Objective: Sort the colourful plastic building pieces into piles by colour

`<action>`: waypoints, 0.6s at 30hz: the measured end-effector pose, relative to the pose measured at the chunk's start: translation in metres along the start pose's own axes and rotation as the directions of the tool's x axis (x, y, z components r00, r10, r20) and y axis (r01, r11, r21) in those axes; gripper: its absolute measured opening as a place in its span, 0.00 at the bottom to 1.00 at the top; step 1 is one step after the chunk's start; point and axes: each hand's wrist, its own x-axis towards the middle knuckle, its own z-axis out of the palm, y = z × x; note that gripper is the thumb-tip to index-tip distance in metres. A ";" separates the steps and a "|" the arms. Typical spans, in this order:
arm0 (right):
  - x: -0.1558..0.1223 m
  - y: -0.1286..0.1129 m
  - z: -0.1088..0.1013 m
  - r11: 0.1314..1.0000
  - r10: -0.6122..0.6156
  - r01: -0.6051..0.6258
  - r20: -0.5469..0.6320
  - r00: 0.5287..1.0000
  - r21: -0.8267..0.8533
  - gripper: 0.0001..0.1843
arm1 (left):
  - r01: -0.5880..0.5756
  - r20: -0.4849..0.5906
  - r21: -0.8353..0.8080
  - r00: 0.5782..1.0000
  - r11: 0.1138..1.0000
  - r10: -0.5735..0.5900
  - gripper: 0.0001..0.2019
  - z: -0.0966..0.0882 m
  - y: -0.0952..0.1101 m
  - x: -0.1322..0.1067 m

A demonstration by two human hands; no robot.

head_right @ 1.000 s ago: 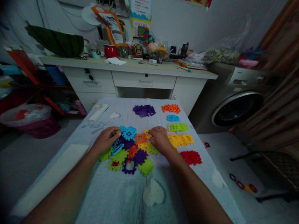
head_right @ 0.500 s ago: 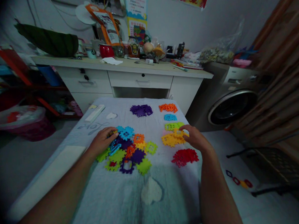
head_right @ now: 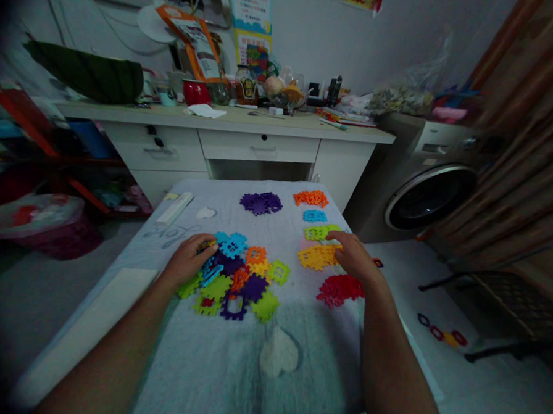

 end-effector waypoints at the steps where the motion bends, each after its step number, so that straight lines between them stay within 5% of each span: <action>1: 0.001 -0.010 0.004 0.999 -0.035 0.036 -0.021 0.999 0.013 0.25 | -0.002 -0.001 0.001 1.000 1.000 0.002 0.18 0.000 0.000 0.000; 4: 0.005 -0.049 0.018 0.982 -0.176 0.174 0.015 0.984 0.070 0.21 | -0.009 -0.005 -0.005 1.000 1.000 0.009 0.18 0.001 -0.001 0.000; 9: 0.002 -0.104 0.042 0.944 -0.325 0.326 0.252 0.911 0.041 0.21 | -0.014 -0.015 -0.010 1.000 1.000 0.014 0.18 0.001 -0.001 -0.001; 18: -0.004 -0.109 0.060 0.959 -0.268 0.284 0.333 0.904 0.000 0.31 | -0.008 -0.009 -0.005 1.000 1.000 0.008 0.16 0.000 0.001 -0.002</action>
